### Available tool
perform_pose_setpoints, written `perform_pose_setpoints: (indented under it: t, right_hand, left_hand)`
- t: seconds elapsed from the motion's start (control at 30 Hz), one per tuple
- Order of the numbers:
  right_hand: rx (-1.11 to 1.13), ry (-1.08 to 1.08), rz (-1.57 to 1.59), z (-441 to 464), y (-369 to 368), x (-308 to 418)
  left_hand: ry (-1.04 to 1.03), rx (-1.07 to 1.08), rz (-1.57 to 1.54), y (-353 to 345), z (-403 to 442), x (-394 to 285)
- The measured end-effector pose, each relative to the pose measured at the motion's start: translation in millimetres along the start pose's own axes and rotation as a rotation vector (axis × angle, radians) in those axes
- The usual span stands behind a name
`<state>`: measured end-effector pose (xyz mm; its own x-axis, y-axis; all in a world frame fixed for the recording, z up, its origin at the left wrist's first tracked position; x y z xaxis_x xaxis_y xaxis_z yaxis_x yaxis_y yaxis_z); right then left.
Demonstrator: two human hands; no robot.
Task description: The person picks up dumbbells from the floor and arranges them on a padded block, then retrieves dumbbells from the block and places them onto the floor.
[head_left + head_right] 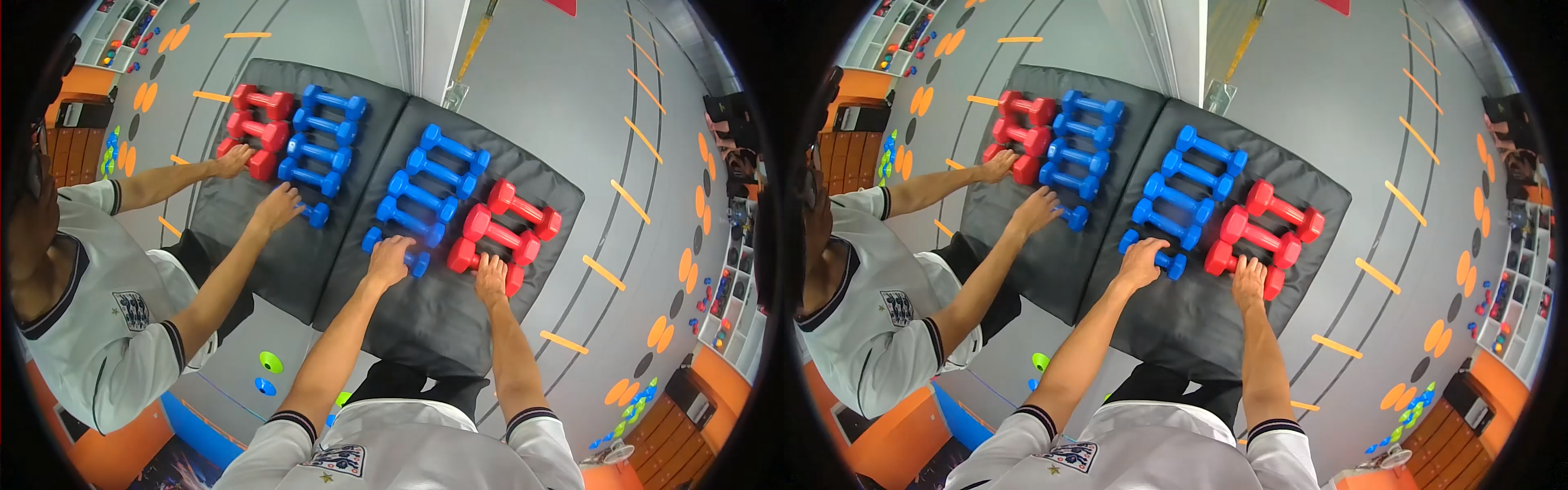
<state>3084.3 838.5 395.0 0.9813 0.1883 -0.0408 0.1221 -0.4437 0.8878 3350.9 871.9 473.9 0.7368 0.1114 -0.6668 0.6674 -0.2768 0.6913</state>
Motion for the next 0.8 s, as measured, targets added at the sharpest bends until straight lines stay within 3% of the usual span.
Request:
perform_pose_setpoints:
  t: [0.17, 0.3, 0.5, 0.73, 0.8]
  right_hand:
    - [-0.04, 0.037, -0.002, -1, 8, 2]
    - [-0.019, 0.031, -0.002, -1, 8, 1]
    - [-0.032, 0.009, 0.068, 2, 9, -1]
    - [-0.056, 0.006, 0.074, 0, 9, 0]
    - [-0.033, -0.004, 0.058, 0, 10, 0]
  left_hand:
    - [-0.074, 0.318, 0.57, -49, 16, 15]
    - [-0.081, 0.33, 0.35, -49, 27, 29]
    - [-0.141, 0.412, 0.285, -49, 29, 33]
    - [-0.04, 0.347, 0.084, -46, -8, 36]
    - [0.107, 0.419, -0.011, -40, -26, 22]
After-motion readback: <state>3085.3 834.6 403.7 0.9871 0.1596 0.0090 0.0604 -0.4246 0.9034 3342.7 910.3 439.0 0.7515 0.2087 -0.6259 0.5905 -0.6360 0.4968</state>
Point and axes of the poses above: each hand's wrist, its own z-axis towards the middle knuckle, its own y-axis out of the back of the hand, x = y × z, the point moved 7 cm from there along z, towards the middle knuckle, and after that the axes turned 10 degrees about -y, right-handed, at the moved point
